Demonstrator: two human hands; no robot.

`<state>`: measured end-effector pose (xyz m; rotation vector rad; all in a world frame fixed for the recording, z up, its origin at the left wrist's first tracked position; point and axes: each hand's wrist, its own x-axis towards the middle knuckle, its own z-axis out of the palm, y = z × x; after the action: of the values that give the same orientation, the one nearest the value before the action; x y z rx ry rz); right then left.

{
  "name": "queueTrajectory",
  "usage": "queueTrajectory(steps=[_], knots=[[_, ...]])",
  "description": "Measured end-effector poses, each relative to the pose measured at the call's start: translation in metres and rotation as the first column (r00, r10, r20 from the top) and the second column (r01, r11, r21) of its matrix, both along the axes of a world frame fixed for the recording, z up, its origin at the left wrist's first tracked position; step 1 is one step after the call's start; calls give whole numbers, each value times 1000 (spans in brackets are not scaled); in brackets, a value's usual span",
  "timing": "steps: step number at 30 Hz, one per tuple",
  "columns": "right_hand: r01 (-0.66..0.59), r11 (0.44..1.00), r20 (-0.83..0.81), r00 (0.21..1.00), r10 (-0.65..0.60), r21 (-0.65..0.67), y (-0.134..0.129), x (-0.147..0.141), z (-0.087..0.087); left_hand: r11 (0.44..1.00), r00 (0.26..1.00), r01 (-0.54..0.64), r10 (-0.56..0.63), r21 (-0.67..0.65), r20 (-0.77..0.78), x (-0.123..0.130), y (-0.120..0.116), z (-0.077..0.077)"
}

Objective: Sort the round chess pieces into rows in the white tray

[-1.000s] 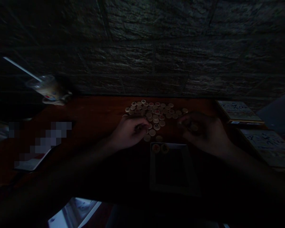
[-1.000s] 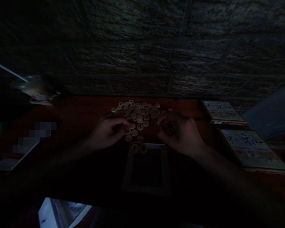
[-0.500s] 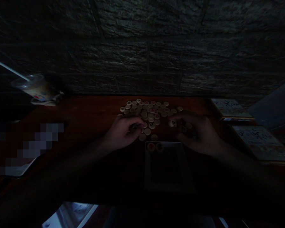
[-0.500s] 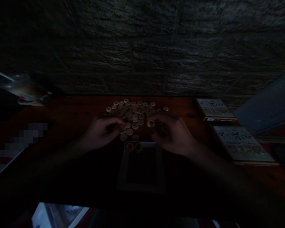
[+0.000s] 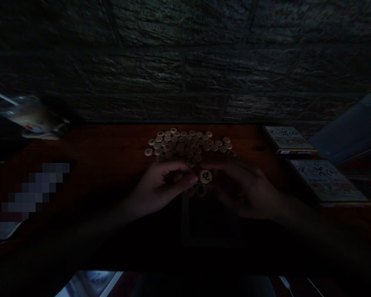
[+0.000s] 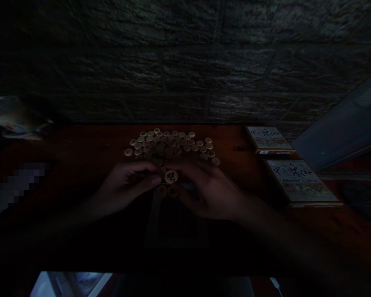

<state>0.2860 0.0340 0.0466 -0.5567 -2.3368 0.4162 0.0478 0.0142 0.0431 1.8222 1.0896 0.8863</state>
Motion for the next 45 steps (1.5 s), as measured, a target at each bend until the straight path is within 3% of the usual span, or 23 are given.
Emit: queueTrajectory(steps=[6, 9, 18, 22, 25, 29, 33, 37, 41, 45], knots=[[-67, 995, 12, 998, 66, 79, -7, -5, 1, 990, 993, -6, 22, -139, 115, 3, -7, 2], [-52, 997, -1, 999, 52, 56, -9, -6, 1, 986, 991, 2, 21, -168, 132, 3, -8, 1], [-11, 1000, -73, 997, 10, -11, -9, -7, 2, 997, 999, 6, -3, -71, 43, 4, -11, 0], [21, 986, -54, 998, -31, -166, -6, -4, 6, 992, 992, 11, 6, 130, -125, -2, -10, 0], [31, 931, -24, 999, -42, -365, 1, 2, 11, 960, 969, 13, 58, 280, -242, -5, -6, -3], [62, 880, 79, 996, -28, -472, 6, 10, 22, 963, 942, 59, 34, 265, -334, 0, -1, -8], [123, 893, 215, 976, -30, -432, -2, 13, 25, 976, 923, 69, 15, 205, -385, 8, -2, -10], [118, 938, 254, 967, -33, -327, -7, 15, 12, 982, 920, 79, -7, 170, -391, 12, -3, -12], [159, 941, 330, 943, -55, -299, -4, 16, -3, 980, 917, 105, -30, 168, -397, 14, -2, -13], [132, 950, 341, 939, -29, -282, -2, 14, -6, 975, 910, 132, -48, 177, -413, 14, -1, -15]])
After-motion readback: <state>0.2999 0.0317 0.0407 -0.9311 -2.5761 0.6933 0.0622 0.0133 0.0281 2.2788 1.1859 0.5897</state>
